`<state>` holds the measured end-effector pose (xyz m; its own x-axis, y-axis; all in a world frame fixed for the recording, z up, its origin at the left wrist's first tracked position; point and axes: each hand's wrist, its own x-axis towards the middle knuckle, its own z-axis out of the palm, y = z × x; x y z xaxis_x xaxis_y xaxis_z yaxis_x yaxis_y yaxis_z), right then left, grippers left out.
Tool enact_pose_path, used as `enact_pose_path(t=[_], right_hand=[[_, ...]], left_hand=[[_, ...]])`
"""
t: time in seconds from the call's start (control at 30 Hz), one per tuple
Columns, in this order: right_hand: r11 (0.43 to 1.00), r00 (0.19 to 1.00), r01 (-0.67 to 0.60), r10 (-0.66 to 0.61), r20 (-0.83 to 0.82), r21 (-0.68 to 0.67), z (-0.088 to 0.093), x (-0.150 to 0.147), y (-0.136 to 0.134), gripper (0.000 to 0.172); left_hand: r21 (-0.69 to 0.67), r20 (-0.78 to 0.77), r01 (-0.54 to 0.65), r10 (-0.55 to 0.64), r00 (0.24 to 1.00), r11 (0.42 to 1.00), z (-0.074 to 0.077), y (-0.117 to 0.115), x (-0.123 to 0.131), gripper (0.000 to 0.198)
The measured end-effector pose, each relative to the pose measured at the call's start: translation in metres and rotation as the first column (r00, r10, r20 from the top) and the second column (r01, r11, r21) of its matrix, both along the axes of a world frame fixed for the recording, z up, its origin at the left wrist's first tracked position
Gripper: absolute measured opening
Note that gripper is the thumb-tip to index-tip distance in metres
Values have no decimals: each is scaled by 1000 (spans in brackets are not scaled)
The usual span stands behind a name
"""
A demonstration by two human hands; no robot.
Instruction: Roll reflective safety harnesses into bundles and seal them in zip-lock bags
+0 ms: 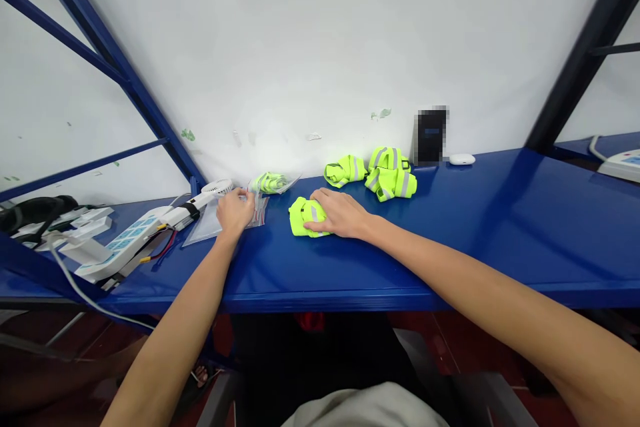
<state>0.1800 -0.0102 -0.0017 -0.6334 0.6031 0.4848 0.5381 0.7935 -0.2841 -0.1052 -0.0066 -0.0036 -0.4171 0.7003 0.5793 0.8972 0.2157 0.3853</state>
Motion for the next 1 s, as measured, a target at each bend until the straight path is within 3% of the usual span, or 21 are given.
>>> enact_pose_path(t=[0.1,0.17,0.37,0.5,0.6,0.77,1.0], right_hand=[[999,1000,-25,24,-12,-26,-1,-1,-3,53],[997,997,-33,27,-76,-71,-2,-3,-5,50],[966,917,-54,-52,-395,-253,3,-7,-2,40],[931,827,-99,-119,-549,-350,6,-2,9,36],[934,840,-103,-103,-533,-342,6,1,12,34],[971,873,54,-159,-460,-233,5,-9,6,39],[956,816,247,-293,-498,-157,4,-17,4,48]], left_hand=[[232,-133,94,-65,989,968,5,-9,16,19],[288,-217,188,-127,968,939,5,-13,26,16],[138,-362,494,-421,832,858,-1,-16,52,9],[117,-297,644,-592,749,756,-2,-20,63,13],[203,-238,664,-621,746,720,0,-23,66,16],[235,-313,670,-598,738,704,1,-22,65,14],[134,-449,804,-688,570,579,0,-23,76,7]])
